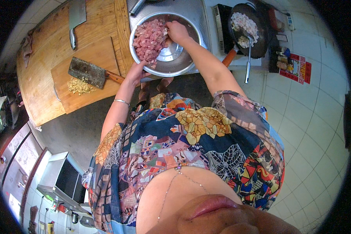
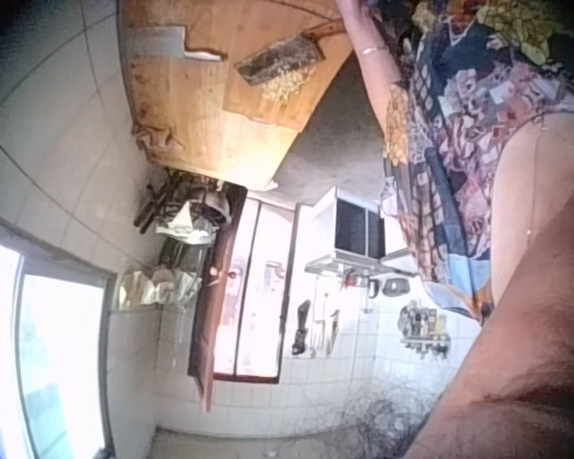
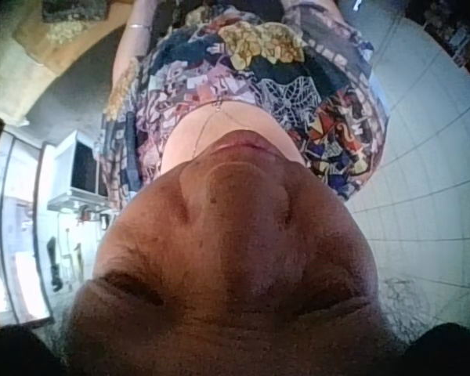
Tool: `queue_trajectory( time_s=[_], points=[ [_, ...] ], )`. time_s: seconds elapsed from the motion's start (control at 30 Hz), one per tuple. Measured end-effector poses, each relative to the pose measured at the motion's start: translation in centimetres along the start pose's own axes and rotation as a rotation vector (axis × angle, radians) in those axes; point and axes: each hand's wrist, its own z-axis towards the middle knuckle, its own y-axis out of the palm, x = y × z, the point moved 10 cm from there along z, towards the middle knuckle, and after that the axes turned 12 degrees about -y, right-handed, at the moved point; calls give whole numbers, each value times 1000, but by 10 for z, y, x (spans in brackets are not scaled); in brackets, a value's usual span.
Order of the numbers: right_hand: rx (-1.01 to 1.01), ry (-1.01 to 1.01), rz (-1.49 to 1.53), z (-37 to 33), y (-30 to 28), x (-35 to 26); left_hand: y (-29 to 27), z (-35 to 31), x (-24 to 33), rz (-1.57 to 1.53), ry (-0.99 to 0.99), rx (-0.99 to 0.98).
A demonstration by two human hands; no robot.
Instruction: The person chops ginger on a wooden board with a knife, then puts the chopped ginger and meat from a bowl into a pan on a stove to cook.
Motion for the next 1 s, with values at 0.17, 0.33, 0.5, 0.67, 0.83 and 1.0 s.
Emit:
queue_trajectory(
  time_s=[0.17,0.33,0.5,0.67,0.83,1.0],
  points=[
    [113,-44,138,-20,-6,7,-3,9,-4,-17,-4,-53],
    [109,130,691,-34,16,12,-1,10,-6,-5,-6,-61],
    [226,141,677,-26,10,11,-1,4,-2,36,-38,14],
    [143,207,604,-19,22,18,5,-3,0,50,-57,3],
    [37,356,849,-44,41,38,4,8,-4,63,-73,-8],
    [91,467,1302,-101,3,40,8,18,-13,34,-92,3]
  ],
)
